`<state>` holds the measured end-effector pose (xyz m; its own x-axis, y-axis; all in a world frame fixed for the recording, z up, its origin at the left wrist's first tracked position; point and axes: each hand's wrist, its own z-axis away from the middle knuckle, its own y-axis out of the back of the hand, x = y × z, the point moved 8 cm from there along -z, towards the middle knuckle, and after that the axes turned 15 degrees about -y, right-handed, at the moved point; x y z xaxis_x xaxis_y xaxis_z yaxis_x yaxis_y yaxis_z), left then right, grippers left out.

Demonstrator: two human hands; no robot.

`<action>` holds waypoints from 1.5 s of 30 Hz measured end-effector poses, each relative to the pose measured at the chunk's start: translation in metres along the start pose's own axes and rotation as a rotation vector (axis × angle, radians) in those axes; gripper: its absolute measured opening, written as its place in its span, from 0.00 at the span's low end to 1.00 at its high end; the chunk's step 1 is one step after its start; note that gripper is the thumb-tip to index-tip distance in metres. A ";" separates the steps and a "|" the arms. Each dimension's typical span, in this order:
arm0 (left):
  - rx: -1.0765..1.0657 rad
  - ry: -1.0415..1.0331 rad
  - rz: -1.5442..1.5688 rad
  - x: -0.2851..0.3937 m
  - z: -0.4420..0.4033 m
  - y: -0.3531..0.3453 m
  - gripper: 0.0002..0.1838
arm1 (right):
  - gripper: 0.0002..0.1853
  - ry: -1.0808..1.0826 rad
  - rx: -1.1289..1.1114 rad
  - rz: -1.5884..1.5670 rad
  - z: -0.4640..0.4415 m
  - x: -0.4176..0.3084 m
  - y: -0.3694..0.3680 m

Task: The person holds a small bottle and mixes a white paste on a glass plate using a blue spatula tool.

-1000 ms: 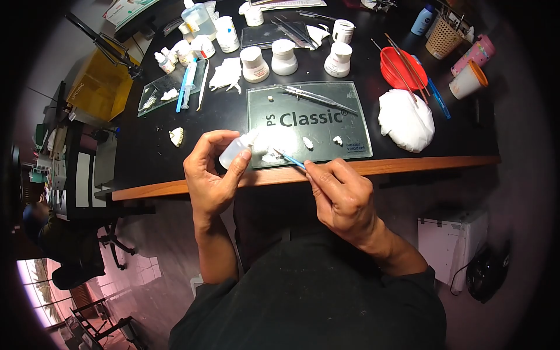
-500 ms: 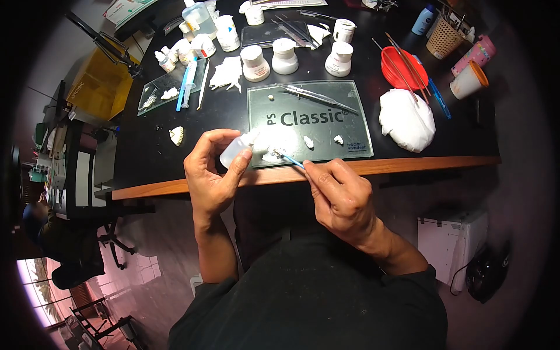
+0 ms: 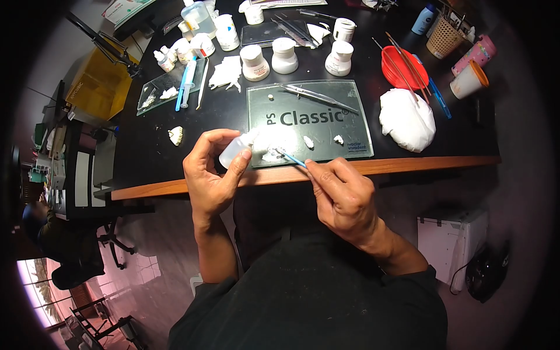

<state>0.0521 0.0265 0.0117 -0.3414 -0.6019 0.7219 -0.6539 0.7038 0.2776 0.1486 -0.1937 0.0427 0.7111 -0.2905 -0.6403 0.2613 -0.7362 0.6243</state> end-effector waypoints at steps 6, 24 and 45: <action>0.083 0.010 0.013 -0.002 0.000 0.002 0.17 | 0.16 -0.023 -0.069 -0.070 -0.013 0.018 0.012; 0.092 -0.014 0.017 -0.001 -0.001 0.002 0.17 | 0.16 0.033 -0.121 0.018 -0.034 0.027 0.012; 0.066 0.023 0.042 -0.002 0.001 0.003 0.16 | 0.16 0.007 -0.054 -0.035 -0.014 0.013 0.002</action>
<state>0.0500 0.0294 0.0109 -0.3545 -0.5627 0.7468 -0.6825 0.7016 0.2047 0.1680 -0.1903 0.0421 0.7057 -0.2608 -0.6588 0.3203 -0.7119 0.6249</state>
